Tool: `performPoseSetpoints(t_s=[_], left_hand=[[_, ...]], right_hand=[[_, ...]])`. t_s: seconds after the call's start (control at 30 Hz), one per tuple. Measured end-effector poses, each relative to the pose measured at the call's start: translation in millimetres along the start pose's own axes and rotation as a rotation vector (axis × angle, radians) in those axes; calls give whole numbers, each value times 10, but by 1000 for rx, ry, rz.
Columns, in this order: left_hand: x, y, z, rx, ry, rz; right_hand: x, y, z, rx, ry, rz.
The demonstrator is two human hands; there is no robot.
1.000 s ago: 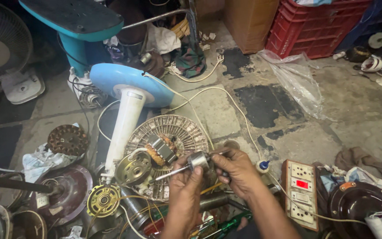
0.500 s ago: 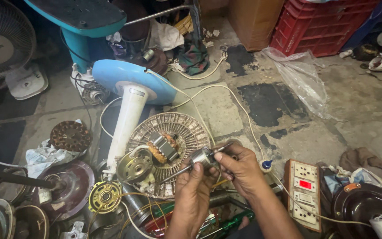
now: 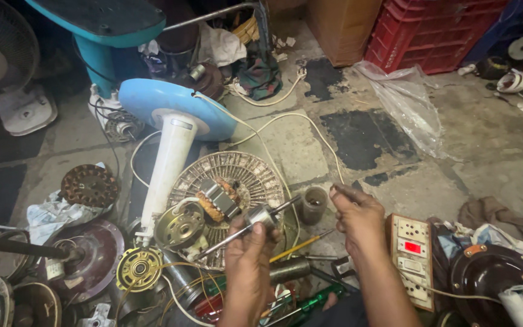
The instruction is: The person sits on the workshop floor assembling an electric fan motor. They pick up steel ball bearings, place them into the cylindrical motor housing one at a time, and use a long metal rod to press and seat the bearings inside the housing, working over the disassembled fan parts spread on the floor.
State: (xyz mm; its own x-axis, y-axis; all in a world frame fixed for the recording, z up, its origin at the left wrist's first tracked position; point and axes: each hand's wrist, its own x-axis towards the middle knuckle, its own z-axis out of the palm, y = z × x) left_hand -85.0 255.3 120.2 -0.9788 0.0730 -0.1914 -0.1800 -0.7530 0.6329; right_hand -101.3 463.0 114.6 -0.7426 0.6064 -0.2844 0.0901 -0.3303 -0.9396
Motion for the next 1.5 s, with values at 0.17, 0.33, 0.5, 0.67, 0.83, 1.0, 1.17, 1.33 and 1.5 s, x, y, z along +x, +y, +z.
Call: performPoseSetpoints(t_s=[0.17,0.33,0.5,0.67,0.83,1.0,1.17,1.33,1.5], left_hand=[[-66,27,-69,51,78,-68],[-109,44,-66,-18,49,-38],[-100,82,-86,-15,-4,-4],[-75,105,-47,-3,1,-45],[-60,49,61,15,-5,-42],[-58,36,138,18,-12,-42],[-69,71,188,55,14,-57],[-44,65,232,58,13,-21],[-28,169,128,235,-29,2]], right_hand=[[120,302,85,-219,5,33],[234,206,10,234,-156,258],[127,35,-21,548,-433,367],[15,-18,86,560,-586,320],[-24,-47,93,530,-609,273],[-52,-55,121,492,-572,243],[-65,-55,110,509,-586,246],[-67,-46,93,485,-651,222],[-76,-20,68,342,-662,165]])
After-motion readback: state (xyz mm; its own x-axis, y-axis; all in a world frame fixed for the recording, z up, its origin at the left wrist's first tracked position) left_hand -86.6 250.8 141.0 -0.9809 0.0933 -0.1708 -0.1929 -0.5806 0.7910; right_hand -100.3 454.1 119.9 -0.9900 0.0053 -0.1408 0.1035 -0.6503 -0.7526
